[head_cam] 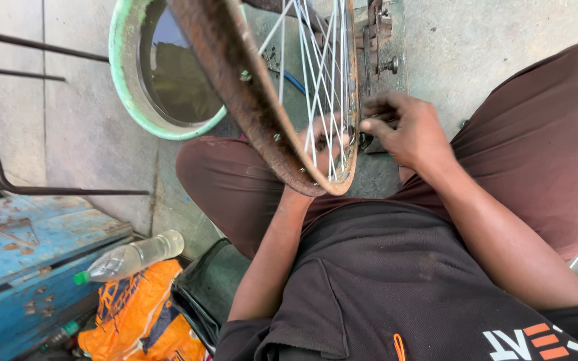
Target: The person is repairing a bicycle wheel by threading and tightening spoke nipples onto spokes through the rim. They rotate the wheel on a stand and use their hands to twist the nipples into place.
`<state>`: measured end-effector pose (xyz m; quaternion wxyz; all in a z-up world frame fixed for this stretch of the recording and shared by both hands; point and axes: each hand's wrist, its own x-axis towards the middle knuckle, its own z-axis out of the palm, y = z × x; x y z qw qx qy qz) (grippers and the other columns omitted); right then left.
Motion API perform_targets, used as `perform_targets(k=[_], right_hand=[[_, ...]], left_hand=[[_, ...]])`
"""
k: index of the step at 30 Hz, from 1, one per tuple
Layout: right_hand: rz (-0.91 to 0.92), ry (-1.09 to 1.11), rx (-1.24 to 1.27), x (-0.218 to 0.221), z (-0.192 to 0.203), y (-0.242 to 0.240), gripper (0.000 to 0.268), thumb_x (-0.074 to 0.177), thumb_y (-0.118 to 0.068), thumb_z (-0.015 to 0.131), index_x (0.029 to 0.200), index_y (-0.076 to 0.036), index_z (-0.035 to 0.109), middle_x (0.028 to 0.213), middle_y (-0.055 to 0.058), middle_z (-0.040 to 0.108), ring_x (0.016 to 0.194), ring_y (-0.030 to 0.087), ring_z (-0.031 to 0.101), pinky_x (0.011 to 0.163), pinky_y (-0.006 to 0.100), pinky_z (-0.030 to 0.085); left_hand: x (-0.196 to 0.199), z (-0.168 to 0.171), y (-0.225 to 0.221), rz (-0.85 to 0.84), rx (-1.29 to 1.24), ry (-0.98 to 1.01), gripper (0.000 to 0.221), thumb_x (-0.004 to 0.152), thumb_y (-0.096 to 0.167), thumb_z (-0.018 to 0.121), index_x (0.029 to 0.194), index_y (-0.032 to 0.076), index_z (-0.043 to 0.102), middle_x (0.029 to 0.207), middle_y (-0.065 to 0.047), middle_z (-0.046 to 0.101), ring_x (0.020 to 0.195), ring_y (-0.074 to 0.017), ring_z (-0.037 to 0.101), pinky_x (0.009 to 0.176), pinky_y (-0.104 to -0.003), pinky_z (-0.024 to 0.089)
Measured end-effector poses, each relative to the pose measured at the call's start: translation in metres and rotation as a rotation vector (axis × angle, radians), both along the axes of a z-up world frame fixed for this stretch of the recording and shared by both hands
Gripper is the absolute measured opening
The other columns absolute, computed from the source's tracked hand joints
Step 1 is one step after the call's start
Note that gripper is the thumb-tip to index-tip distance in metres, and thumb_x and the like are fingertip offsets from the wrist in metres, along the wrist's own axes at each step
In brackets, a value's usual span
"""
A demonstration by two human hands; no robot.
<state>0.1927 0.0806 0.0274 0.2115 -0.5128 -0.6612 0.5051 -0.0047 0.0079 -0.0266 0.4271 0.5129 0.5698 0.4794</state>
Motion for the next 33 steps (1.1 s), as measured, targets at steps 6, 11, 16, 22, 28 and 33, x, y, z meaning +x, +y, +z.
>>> perform_targets(k=[6, 11, 16, 22, 28, 33], right_hand=[[0.323, -0.345, -0.186, 0.016, 0.015, -0.019, 0.034, 0.091, -0.031, 0.074, 0.116, -0.008, 0.074, 0.097, 0.015, 0.079, 0.08, 0.028, 0.077, 0.082, 0.041, 0.06], [0.525, -0.298, -0.12, 0.003, -0.002, -0.035, 0.044, 0.087, -0.037, 0.075, 0.118, -0.005, 0.071, 0.103, 0.021, 0.076, 0.096, 0.037, 0.075, 0.09, 0.046, 0.056], [0.605, -0.075, -0.15, -0.007, -0.022, -0.046, 0.053, 0.083, -0.037, 0.078, 0.12, -0.002, 0.068, 0.107, 0.025, 0.073, 0.101, 0.043, 0.07, 0.084, 0.048, 0.056], [0.666, -0.39, -0.133, -0.011, -0.037, -0.048, 0.042, 0.09, -0.035, 0.076, 0.112, 0.0, 0.072, 0.101, 0.026, 0.073, 0.099, 0.04, 0.072, 0.088, 0.045, 0.058], [0.615, -0.417, -0.114, -0.009, -0.029, -0.043, 0.039, 0.083, -0.024, 0.076, 0.119, -0.009, 0.071, 0.098, 0.025, 0.073, 0.095, 0.042, 0.071, 0.087, 0.05, 0.055], [0.606, -0.442, -0.129, 0.0, -0.024, -0.04, 0.03, 0.087, -0.027, 0.075, 0.109, -0.006, 0.072, 0.097, 0.022, 0.074, 0.095, 0.04, 0.072, 0.086, 0.049, 0.055]], left_hand=[[-0.006, 0.0, -0.013, 0.258, -0.196, 0.047, 0.024, 0.104, 0.012, 0.067, 0.124, 0.001, 0.069, 0.1, -0.01, 0.065, 0.085, -0.0159, 0.06, 0.075, -0.029, 0.052], [-0.015, 0.037, -0.05, 0.113, -0.142, 0.34, 0.018, 0.098, 0.012, 0.072, 0.111, 0.001, 0.067, 0.097, -0.012, 0.067, 0.089, -0.0242, 0.065, 0.08, -0.038, 0.054], [0.003, 0.054, -0.079, -0.101, -0.071, 0.283, 0.024, 0.092, 0.011, 0.074, 0.113, 0.002, 0.068, 0.107, -0.017, 0.072, 0.102, -0.0317, 0.069, 0.09, -0.045, 0.055], [-0.01, 0.151, -0.068, 0.167, 0.085, 0.486, 0.013, 0.103, 0.009, 0.066, 0.113, 0.002, 0.069, 0.098, -0.013, 0.074, 0.087, -0.0237, 0.076, 0.079, -0.034, 0.058], [0.007, 0.228, -0.05, 0.098, 0.329, 0.452, 0.027, 0.099, 0.02, 0.075, 0.113, -0.001, 0.064, 0.094, -0.008, 0.069, 0.079, -0.0138, 0.069, 0.069, -0.025, 0.055], [0.015, 0.24, -0.036, 0.132, 0.301, 0.506, 0.02, 0.1, 0.013, 0.075, 0.111, 0.0, 0.064, 0.1, -0.009, 0.074, 0.084, -0.0153, 0.074, 0.074, -0.026, 0.058]])
